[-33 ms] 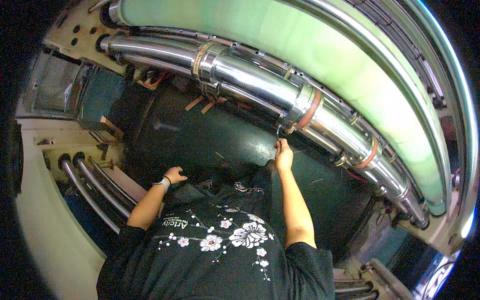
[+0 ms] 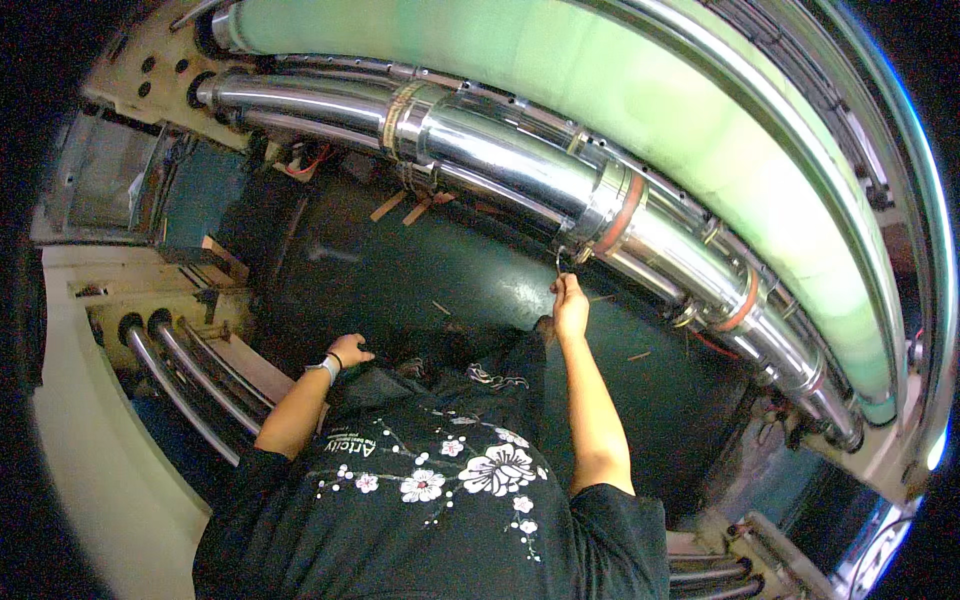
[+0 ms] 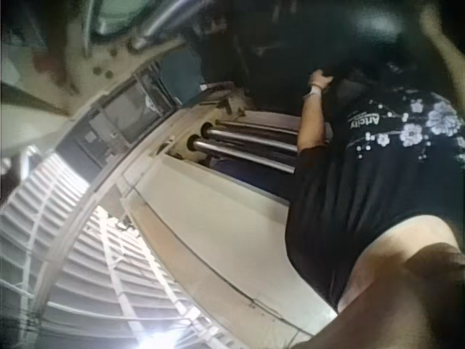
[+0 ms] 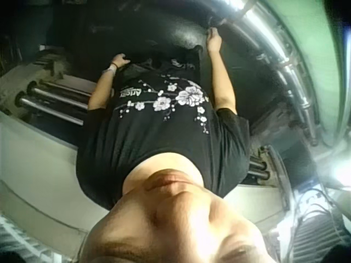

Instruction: The person uses a tape measure to measure the length and circumference of several large metal pipes mounted on a machine. They repeatedly extend the tape, wrap it around the pipes, and read the measurements.

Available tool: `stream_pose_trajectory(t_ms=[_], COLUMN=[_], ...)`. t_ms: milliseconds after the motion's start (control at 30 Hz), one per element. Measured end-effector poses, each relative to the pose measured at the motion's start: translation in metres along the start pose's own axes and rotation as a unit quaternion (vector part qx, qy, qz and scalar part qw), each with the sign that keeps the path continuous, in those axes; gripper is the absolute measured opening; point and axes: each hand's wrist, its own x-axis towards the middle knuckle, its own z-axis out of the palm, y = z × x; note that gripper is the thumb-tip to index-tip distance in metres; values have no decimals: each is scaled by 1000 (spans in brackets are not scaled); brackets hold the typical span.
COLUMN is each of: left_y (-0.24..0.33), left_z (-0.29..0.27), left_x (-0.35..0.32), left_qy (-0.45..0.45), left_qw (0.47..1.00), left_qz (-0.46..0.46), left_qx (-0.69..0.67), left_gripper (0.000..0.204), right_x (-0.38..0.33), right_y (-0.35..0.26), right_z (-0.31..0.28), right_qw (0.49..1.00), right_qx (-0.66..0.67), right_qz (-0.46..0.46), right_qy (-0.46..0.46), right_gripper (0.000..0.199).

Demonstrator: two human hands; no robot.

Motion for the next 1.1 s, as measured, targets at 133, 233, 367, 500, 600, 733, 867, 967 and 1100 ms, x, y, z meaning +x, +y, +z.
stream_pose_trajectory(t_ms=[133, 233, 367, 500, 600, 733, 867, 967, 1100], left_y=[-1, -6, 18, 20, 11, 19, 10, 17, 30], left_z=[-12, -13, -32, -31, -21, -25, -17, -14, -11], left_x=[-1, 4, -12, -16, -19, -23, -23, -24, -28], left_qy=[-37, -57, -43, -36, -15, -19, -19, -14, -7], left_qw=[998, 997, 997, 996, 997, 995, 996, 998, 1000], left_qz=[10, 15, 15, 37, 41, 24, 19, 12, 17], left_qx=[49, 53, 58, 70, 67, 90, 85, 61, 25], left_gripper=[64, 60, 59, 59, 58, 61, 60, 59, 58], right_x=[2, 8, 12, 14, 17, 30, 40, 48, 46], right_y=[6, 12, 18, 32, 38, 56, 65, 61, 55], right_z=[2, 16, 44, 64, 52, 19, 11, 7, 6], right_qw=[1000, 999, 985, 971, 972, 966, 934, 947, 934], right_qx=[-1, 17, 153, 215, 227, 250, 319, 244, 281], right_qz=[4, -19, 43, 23, 43, 43, 71, 85, 128], right_qy=[7, 36, 67, 105, 43, -55, -143, -189, -181], right_gripper=[8, 9, 13, 16, 15, 19, 23, 25, 24])
